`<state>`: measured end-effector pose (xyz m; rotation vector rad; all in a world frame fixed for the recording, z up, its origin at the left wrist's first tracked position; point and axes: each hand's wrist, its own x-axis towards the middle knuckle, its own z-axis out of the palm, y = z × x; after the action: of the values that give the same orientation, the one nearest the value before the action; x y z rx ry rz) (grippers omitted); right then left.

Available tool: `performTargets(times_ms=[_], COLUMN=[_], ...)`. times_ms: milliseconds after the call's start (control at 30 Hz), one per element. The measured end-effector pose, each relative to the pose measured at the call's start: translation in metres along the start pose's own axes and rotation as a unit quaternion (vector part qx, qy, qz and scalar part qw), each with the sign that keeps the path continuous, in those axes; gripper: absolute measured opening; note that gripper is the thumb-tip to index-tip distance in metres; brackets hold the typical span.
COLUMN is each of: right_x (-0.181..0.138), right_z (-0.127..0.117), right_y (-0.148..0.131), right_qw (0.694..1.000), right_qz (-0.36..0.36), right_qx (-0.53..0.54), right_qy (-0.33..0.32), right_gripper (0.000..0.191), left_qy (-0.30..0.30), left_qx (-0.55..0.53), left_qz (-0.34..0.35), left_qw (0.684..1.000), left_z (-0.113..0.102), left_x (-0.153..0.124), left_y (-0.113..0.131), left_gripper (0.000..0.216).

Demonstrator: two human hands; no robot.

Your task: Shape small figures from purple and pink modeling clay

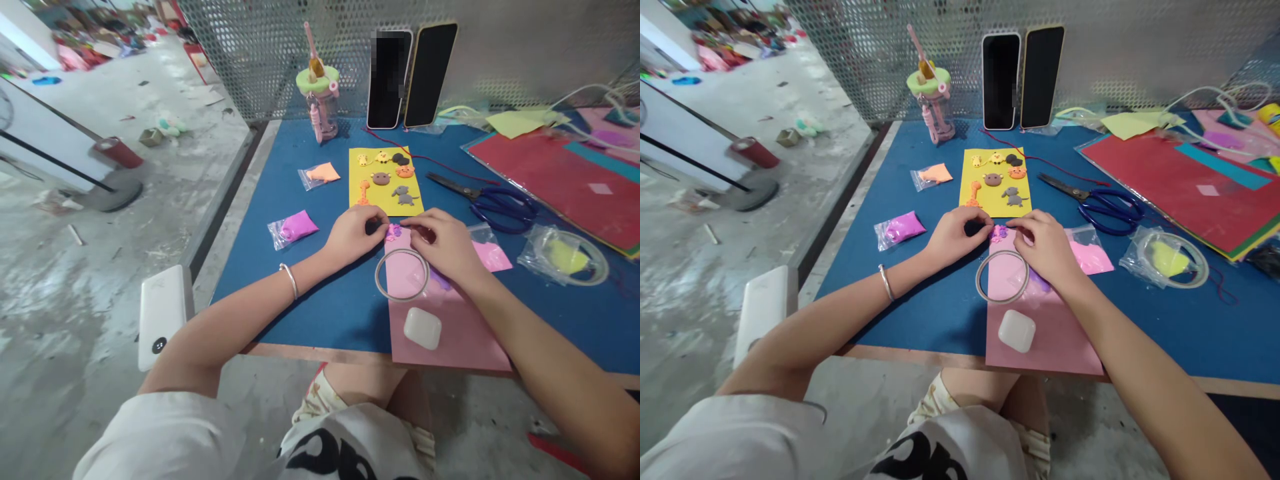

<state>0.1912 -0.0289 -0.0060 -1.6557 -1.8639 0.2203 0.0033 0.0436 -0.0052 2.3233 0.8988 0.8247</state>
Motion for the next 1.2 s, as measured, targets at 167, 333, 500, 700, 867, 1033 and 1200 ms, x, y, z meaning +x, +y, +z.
performTargets(times_ms=[167, 333, 500, 700, 867, 1033, 1200], right_x=[0.000, 0.000, -0.001, -0.010, -0.020, -0.026, -0.028], right_z=[0.000, 0.000, -0.015, -0.059, -0.076, -0.069, -0.059], right_y=[0.000, -0.001, -0.001, 0.002, 0.004, 0.010, 0.009], right_qw=[1.000, 1.000, 1.000, 0.990, 0.933, 0.922, 0.933], right_qz=[-0.004, -0.001, 0.001, -0.036, -0.088, -0.099, -0.108], right_qx=[-0.006, -0.002, 0.013, 0.036, 0.061, 0.028, 0.028], right_qy=[-0.008, -0.003, -0.005, -0.132, -0.344, -0.375, -0.342], right_gripper=[0.026, 0.026, 0.028, 0.034, 0.084, 0.088, 0.062], left_qy=[0.000, 0.007, 0.013, -0.145, -0.191, -0.166, -0.110], left_qx=[0.004, 0.000, -0.004, 0.038, 0.136, 0.164, 0.140], left_qz=[-0.014, -0.010, 0.023, 0.144, 0.130, 0.085, 0.073], left_qw=[1.000, 1.000, 1.000, 0.978, 0.963, 0.969, 0.981], left_z=[-0.001, 0.000, -0.003, -0.011, -0.022, -0.041, -0.047], left_x=[-0.001, -0.001, -0.002, -0.021, -0.047, -0.064, -0.066], left_y=[0.002, 0.001, 0.005, 0.032, 0.042, 0.033, 0.046], left_gripper=[0.009, 0.008, 0.008, 0.017, 0.023, 0.018, 0.014])
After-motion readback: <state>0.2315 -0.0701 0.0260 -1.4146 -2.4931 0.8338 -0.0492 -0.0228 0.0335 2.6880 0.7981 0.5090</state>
